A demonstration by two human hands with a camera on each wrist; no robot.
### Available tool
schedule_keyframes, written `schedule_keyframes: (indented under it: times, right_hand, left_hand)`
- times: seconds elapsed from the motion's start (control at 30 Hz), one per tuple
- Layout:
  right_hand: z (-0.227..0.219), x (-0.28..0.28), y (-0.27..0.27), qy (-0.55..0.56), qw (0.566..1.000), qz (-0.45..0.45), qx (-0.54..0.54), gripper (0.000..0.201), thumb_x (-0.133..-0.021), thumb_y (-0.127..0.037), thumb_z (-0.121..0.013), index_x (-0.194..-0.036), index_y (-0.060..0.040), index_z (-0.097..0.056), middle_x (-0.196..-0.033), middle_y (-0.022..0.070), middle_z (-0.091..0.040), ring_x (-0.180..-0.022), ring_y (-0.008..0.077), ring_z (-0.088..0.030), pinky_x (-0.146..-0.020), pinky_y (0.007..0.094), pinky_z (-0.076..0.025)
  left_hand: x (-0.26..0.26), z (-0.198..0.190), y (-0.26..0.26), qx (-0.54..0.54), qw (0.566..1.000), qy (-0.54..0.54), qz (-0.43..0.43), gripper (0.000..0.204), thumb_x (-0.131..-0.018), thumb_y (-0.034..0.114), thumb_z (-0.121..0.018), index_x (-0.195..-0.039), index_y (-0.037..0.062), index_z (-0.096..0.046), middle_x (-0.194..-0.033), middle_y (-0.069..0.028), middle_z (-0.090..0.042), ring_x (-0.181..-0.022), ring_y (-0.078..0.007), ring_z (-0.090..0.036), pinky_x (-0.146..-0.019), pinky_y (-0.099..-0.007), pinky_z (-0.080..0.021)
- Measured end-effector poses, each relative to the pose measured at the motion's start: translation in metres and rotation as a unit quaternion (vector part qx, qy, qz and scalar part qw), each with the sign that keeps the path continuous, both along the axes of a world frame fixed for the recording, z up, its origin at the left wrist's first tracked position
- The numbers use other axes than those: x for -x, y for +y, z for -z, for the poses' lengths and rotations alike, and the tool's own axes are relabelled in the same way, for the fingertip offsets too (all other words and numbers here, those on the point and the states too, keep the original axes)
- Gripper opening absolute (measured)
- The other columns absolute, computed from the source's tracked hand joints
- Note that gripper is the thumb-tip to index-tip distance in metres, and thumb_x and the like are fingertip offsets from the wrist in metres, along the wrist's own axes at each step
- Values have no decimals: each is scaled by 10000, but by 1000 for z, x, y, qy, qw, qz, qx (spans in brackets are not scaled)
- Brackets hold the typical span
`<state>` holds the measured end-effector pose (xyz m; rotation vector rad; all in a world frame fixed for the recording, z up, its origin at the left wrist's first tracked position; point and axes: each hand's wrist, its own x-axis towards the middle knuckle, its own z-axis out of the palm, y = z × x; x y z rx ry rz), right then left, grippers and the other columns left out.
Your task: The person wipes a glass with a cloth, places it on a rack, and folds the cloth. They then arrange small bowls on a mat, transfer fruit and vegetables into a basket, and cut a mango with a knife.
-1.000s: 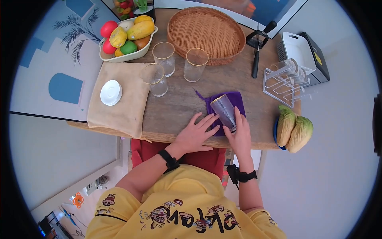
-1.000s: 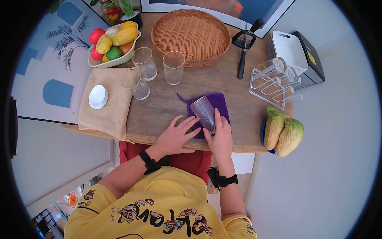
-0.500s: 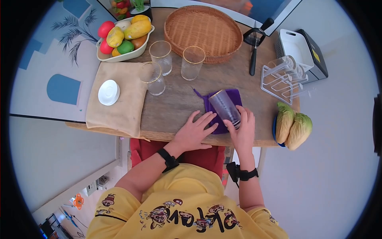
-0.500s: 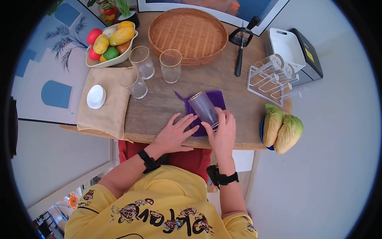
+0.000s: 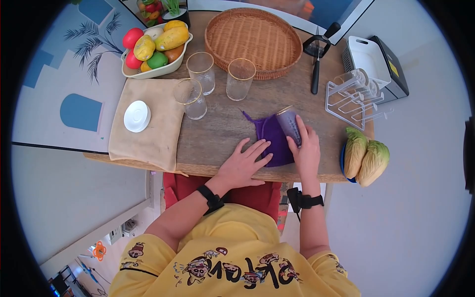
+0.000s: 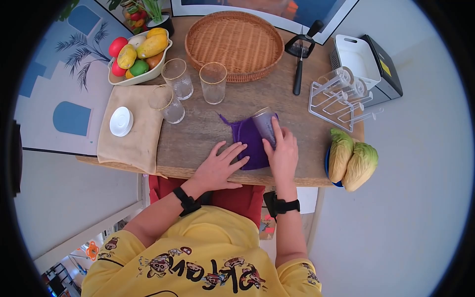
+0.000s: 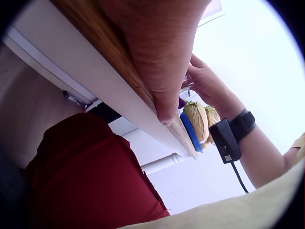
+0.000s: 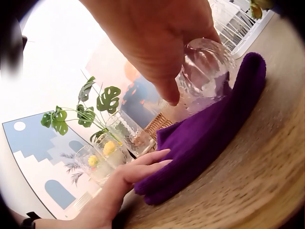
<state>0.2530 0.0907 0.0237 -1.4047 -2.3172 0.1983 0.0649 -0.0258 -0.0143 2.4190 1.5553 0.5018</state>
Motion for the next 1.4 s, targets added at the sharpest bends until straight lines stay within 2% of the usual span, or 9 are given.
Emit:
schedule_keyframes:
  times: [0.23,0.33,0.43,0.57,0.83,1.1,1.2,1.3,1.4]
  right_hand:
    - [-17,6,-29,-101,993,-44,-45,695,-769,-222,-799,-1412,-224,-535,-1253,130,-568,-1112,334,-554,-913,456,-458]
    - [-29,8,-39,7,997,-65,44,761,-771,-271,-807,-1456,-207,-480,-1297,160,-545,-1127,346,-546,-933,462,-450]
    - [-18,12,-35,82,995,-47,43,784,-793,-299,-798,-1482,-185,-442,-1328,178,-545,-1142,388,-559,-960,469,-461]
    - [-12,14,-36,76,977,-22,199,771,-837,-328,-758,-1505,-169,-407,-1248,209,-612,-1087,405,-608,-903,468,-513]
    - [9,-1,4,-59,997,23,-38,763,-807,-310,-778,-1493,-229,-453,-1115,146,-632,-987,326,-630,-832,416,-522]
    - [-15,3,-19,-69,996,-43,-38,735,-823,-346,-770,-1477,-204,-469,-1199,153,-580,-1065,347,-564,-874,442,-472]
    - [-12,3,-27,64,997,-41,4,749,-824,-357,-766,-1464,-110,-464,-1208,169,-586,-1059,379,-567,-917,464,-470]
    - [3,7,-35,91,988,-45,115,754,-821,-350,-766,-1465,-105,-459,-1180,189,-609,-1045,394,-589,-916,472,-488]
    - [0,11,-34,57,993,-35,100,754,-809,-332,-773,-1461,-112,-465,-1164,189,-626,-1032,373,-611,-893,461,-510]
  left_hand:
    - [0,2,0,4,1000,0,-2,786,-794,583,-690,-1409,119,-530,-1572,-147,-342,-1476,-274,-287,-1185,-536,-207]
    - [0,0,1,10,1000,11,-1,801,-788,580,-700,-1419,124,-514,-1566,-149,-349,-1474,-275,-290,-1184,-540,-207]
    - [-1,1,1,0,1000,0,-4,814,-781,580,-709,-1425,127,-502,-1557,-150,-357,-1473,-276,-290,-1183,-540,-211]
    - [-1,1,1,-3,1000,-9,-11,819,-778,576,-713,-1426,123,-500,-1553,-150,-361,-1473,-275,-289,-1181,-542,-216]
    - [0,-1,1,2,1000,0,2,782,-777,569,-710,-1398,124,-539,-1562,-144,-354,-1475,-271,-288,-1182,-537,-217]
    - [0,1,0,-6,1000,-5,2,789,-778,579,-702,-1399,119,-537,-1561,-147,-355,-1476,-274,-287,-1183,-539,-212]
    - [-1,3,1,4,1000,-1,2,794,-779,580,-700,-1402,118,-530,-1547,-149,-370,-1475,-274,-288,-1182,-548,-208]
    - [-2,4,1,0,1000,-1,0,792,-776,570,-707,-1400,118,-528,-1529,-145,-390,-1471,-271,-290,-1182,-553,-204]
    - [-1,4,1,-2,1000,-7,-2,786,-775,563,-711,-1397,118,-529,-1519,-135,-407,-1468,-267,-293,-1182,-553,-202]
